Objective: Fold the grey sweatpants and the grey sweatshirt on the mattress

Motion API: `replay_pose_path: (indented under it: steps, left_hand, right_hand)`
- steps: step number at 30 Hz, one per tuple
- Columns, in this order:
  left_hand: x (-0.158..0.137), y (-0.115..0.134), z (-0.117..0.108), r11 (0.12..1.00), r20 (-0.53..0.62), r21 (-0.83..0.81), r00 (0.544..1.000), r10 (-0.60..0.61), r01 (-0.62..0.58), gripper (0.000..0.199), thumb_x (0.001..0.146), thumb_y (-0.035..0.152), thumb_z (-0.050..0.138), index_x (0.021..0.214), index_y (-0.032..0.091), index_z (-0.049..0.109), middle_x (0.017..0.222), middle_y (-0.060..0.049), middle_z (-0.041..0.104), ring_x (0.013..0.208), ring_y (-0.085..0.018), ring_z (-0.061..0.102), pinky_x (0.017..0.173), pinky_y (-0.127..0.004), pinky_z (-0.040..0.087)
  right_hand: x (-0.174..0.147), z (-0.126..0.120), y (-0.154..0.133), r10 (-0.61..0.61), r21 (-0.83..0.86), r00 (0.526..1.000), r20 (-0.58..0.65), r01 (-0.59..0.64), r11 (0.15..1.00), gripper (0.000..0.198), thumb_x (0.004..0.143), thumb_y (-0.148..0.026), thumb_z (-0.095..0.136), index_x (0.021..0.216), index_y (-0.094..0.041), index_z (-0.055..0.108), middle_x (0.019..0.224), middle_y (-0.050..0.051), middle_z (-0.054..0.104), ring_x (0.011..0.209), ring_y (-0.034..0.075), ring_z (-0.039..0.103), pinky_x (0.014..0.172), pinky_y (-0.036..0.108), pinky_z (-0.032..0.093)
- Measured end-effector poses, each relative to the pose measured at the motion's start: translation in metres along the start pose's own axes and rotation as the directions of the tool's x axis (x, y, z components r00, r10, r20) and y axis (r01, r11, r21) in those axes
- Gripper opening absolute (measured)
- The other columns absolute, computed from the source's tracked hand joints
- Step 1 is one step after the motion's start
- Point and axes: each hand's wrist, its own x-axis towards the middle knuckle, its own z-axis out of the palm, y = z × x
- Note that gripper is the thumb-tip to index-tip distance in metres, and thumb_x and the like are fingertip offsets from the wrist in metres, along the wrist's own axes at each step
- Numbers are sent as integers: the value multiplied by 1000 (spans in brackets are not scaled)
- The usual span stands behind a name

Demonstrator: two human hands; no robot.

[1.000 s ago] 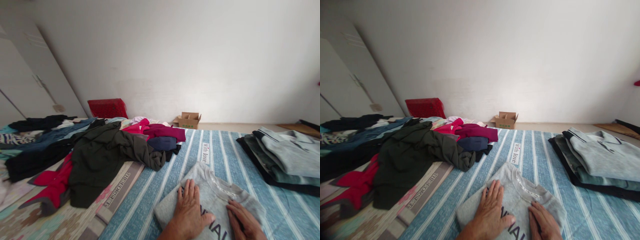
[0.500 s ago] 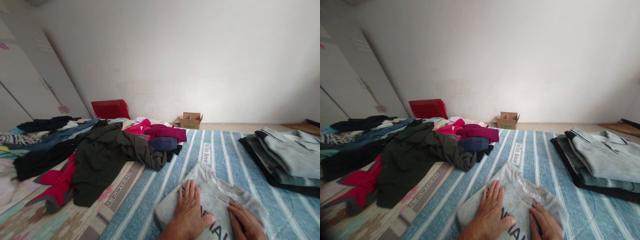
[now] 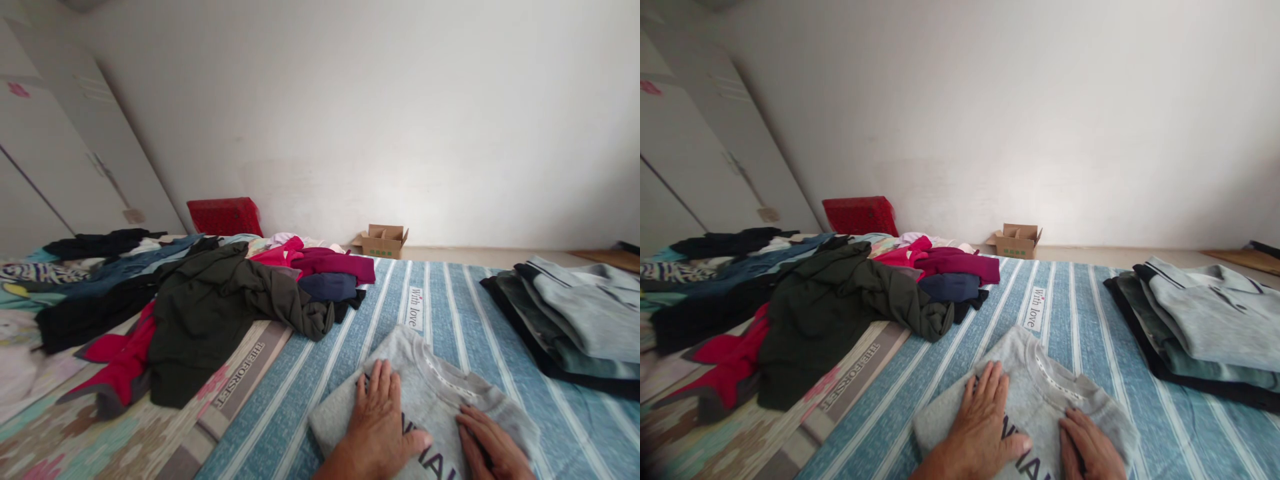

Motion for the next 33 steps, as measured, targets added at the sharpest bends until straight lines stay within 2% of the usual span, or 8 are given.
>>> replay_pose_path:
  steps: [10, 16, 22, 33]
  left_hand:
    - [1, -1, 1, 1000, -2, -8, 1000, 6, -6, 99, 78, 76, 32, 148, 10, 13, 155, -14, -4, 142, -28, -10, 113, -52, -3]
    - [0, 1, 0, 1000, 10, 5, 1000, 1, -1, 98, 79, 75, 31, 149, 9, 11, 154, -13, -6, 142, -28, -11, 113, -52, -3]
    - [-2, 3, -2, 1000, 19, 13, 1000, -10, 10, 97, 80, 75, 30, 149, 9, 11, 155, -13, -5, 142, -29, -11, 113, -52, -3]
    - [-1, 4, -1, 1000, 0, 4, 1000, -4, 4, 97, 79, 72, 32, 149, 8, 14, 155, -14, -3, 142, -29, -9, 113, -53, -1]
  right_hand:
    - [15, -8, -10, 14, -6, 999, -41, -14, 1000, 39, 94, -39, 40, 83, -18, 71, 84, 9, 74, 73, 21, 72, 61, 28, 60]
    - [13, -7, -8, 20, 2, 999, -44, -20, 1000, 40, 94, -39, 40, 81, -18, 71, 84, 9, 74, 73, 21, 71, 61, 29, 60]
    - [5, 0, -7, 98, 24, 994, -44, -97, 995, 42, 93, -41, 39, 81, -19, 73, 87, 9, 74, 76, 22, 71, 64, 30, 61]
    - [1, 1, -8, 161, 100, 986, -36, -156, 983, 38, 92, -44, 43, 84, -20, 72, 89, 8, 73, 80, 23, 71, 68, 32, 61]
